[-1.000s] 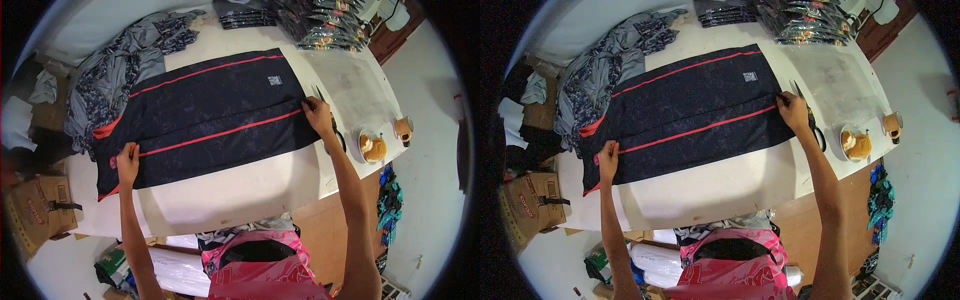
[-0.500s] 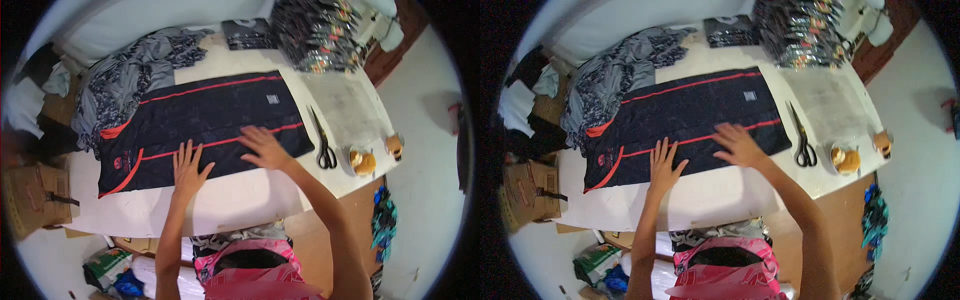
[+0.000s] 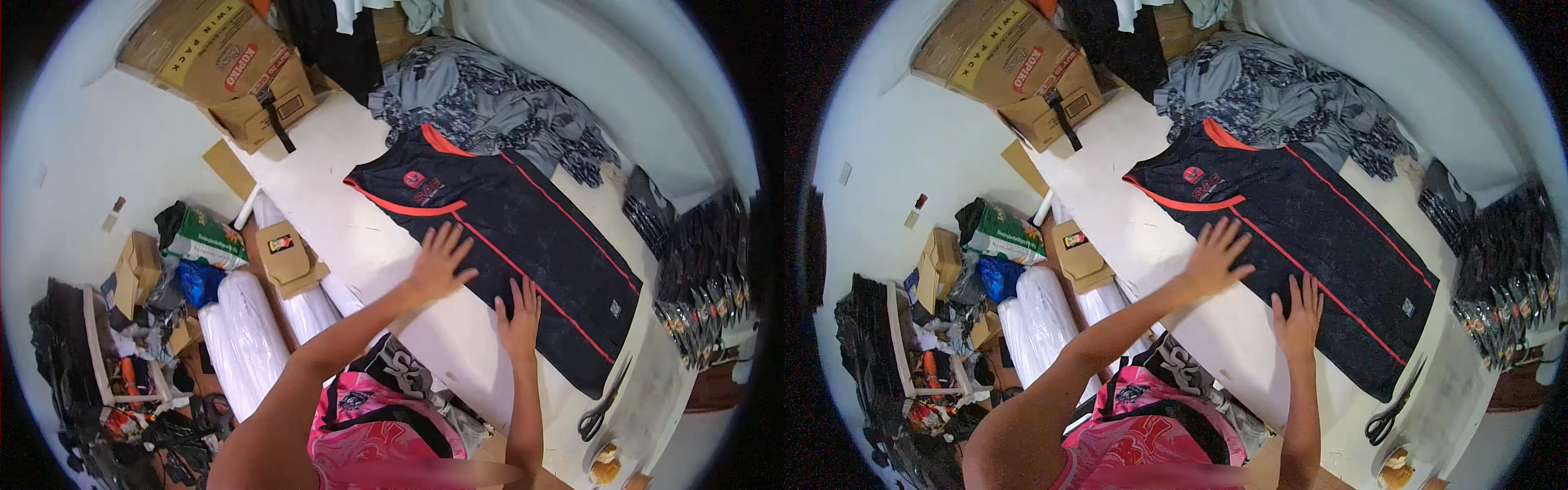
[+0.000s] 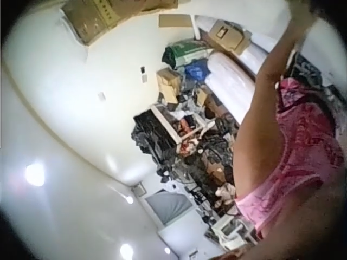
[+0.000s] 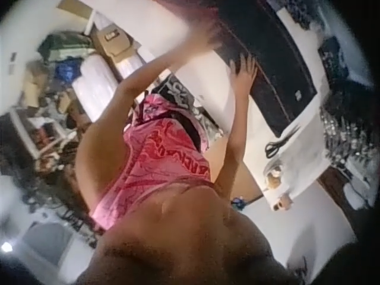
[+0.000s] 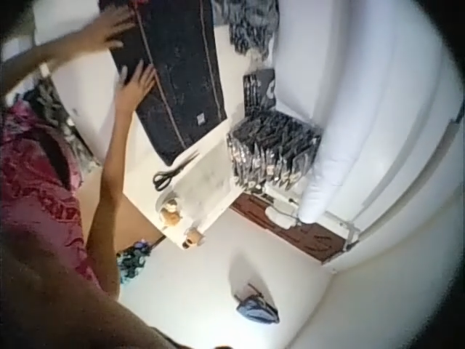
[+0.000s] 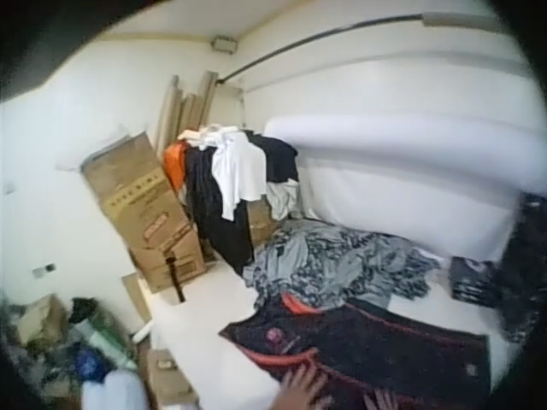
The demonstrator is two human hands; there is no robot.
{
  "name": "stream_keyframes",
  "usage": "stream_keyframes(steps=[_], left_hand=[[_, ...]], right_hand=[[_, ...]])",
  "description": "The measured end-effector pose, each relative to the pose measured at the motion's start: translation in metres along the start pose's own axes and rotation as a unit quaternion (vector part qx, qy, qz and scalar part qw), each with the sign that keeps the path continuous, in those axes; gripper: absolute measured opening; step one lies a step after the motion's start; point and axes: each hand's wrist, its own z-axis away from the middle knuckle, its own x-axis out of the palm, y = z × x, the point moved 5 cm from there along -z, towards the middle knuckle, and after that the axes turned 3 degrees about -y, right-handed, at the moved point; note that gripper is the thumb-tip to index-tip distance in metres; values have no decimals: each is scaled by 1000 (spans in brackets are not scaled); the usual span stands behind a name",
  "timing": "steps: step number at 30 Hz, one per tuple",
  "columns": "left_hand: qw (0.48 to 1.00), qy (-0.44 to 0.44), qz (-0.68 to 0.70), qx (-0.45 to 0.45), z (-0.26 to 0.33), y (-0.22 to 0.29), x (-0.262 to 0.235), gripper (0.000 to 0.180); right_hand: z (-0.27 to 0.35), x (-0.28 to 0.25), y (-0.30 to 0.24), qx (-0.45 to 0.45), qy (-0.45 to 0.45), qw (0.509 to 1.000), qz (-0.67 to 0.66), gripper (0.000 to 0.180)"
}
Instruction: Folding a shirt and placing it into a clear plastic bag.
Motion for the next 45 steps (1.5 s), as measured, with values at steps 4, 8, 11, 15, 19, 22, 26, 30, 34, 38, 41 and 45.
stream_keyframes(steps=[4,8,11,15,19,22,26,30,34,38,41,45], left_hand=[[994,45,-99,26,-5,-108,-44,63],[979,21,-199,-41,6,-243,-103,54],[967,90,-206,-120,1,-266,-125,51],[966,198,38,-162,11,-265,-124,45],[952,94,52,-286,10,-281,-102,46],[955,71,29,-286,4,-287,-93,46],[953,33,40,-300,-6,-299,-90,48],[954,73,-24,-288,-8,-293,-87,43],[925,254,-50,-279,-4,-272,-99,33],[937,284,139,-151,-24,-157,-90,20],[977,159,135,50,-30,-30,-54,27],[995,-23,7,93,-58,-8,-6,44]], right_hand=[[15,-5,15,30,-31,998,43,63],[19,-6,22,19,-38,998,36,66],[23,-7,24,20,-47,997,56,67],[24,-9,26,29,-60,996,57,69],[23,-6,24,30,-68,995,61,69],[22,-7,23,31,-67,995,67,69],[22,-7,25,43,-66,995,59,69],[21,-7,24,31,-60,996,59,69],[21,-7,20,25,-54,997,50,67],[10,-10,5,49,-40,998,-5,59],[-13,2,-31,-29,-37,997,-56,58],[-17,11,-18,-9,-50,998,-38,57]])
